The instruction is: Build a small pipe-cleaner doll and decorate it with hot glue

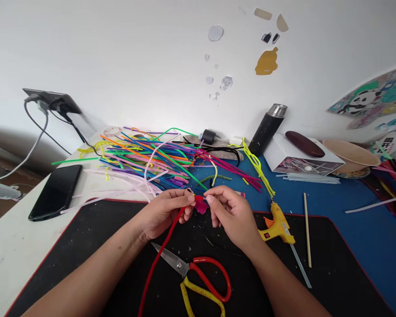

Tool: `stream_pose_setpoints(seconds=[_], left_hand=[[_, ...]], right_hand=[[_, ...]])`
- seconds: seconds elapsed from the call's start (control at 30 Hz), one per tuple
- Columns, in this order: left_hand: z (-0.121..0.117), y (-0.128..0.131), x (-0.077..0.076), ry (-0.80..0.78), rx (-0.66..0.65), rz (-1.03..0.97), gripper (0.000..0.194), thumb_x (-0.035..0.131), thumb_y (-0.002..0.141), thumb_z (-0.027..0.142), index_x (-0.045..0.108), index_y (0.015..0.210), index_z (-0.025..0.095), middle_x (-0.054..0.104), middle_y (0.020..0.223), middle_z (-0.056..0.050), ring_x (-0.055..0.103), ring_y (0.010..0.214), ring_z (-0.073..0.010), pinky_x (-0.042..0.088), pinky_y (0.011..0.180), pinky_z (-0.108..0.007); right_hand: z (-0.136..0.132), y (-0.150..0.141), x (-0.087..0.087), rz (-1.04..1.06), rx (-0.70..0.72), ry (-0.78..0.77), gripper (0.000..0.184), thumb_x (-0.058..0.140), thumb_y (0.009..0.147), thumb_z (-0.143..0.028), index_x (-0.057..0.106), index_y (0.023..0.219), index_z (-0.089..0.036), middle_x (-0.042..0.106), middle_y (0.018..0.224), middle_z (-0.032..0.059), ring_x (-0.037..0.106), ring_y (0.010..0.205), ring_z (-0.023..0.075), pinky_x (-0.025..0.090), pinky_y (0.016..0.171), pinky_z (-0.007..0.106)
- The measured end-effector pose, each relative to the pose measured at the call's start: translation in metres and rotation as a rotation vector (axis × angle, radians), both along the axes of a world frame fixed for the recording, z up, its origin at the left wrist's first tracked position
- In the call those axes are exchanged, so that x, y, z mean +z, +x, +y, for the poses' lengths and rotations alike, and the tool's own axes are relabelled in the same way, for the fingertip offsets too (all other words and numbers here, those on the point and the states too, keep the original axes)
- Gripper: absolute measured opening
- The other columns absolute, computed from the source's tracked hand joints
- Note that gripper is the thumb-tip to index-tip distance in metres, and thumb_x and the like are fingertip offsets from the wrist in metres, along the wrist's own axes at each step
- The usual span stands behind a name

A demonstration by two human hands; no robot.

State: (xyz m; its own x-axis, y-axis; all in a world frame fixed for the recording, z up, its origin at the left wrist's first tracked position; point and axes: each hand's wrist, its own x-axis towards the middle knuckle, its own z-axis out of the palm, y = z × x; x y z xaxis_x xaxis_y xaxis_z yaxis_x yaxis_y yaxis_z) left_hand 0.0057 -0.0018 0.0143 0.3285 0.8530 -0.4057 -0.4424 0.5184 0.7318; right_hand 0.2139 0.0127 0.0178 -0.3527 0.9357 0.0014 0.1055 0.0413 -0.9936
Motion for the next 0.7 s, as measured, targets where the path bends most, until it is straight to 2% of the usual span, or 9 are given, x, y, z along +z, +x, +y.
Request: stream_pose_setpoints(seconds=[0.43,0.6,0.7], left_hand=[[-0.0023,0.0039,-0.0006,0.002,-0.033,0.014,0.036,0.097,0.071,0.040,0.073,0.075,0.013,0.065,0.058,-0.001,0.056,0.053,-0.0104,0.039,0.051,-0.021],[-0.0006,-0.0001,0.0012,0.048,-0.001,0.062,0.042,0.090,0.079,0.052,0.077,0.080,0.012,0.068,0.062,-0.003,0.057,0.055,-0.0118,0.043,0.054,-0.023],[-0.0003,-0.0027,0.0025,0.085,-0.001,0.107,0.040,0.090,0.080,0.050,0.077,0.081,0.013,0.069,0.064,-0.003,0.057,0.056,-0.0120,0.044,0.056,-0.023]], right_hand=[[-0.0003,-0.0018,0.0027,-0.042,0.104,-0.062,0.026,0.065,0.099,-0.046,0.069,0.099,-0.021,0.060,0.061,-0.0060,0.058,0.048,0.0119,0.047,0.049,0.023],[0.0013,-0.0002,0.0024,-0.052,0.064,-0.065,0.028,0.065,0.098,-0.048,0.068,0.094,-0.020,0.057,0.055,-0.0066,0.056,0.046,0.0124,0.044,0.049,0.024],[0.0020,0.0008,0.0018,-0.065,0.052,-0.071,0.030,0.066,0.098,-0.050,0.069,0.093,-0.020,0.056,0.052,-0.0067,0.055,0.045,0.0130,0.042,0.048,0.024]])
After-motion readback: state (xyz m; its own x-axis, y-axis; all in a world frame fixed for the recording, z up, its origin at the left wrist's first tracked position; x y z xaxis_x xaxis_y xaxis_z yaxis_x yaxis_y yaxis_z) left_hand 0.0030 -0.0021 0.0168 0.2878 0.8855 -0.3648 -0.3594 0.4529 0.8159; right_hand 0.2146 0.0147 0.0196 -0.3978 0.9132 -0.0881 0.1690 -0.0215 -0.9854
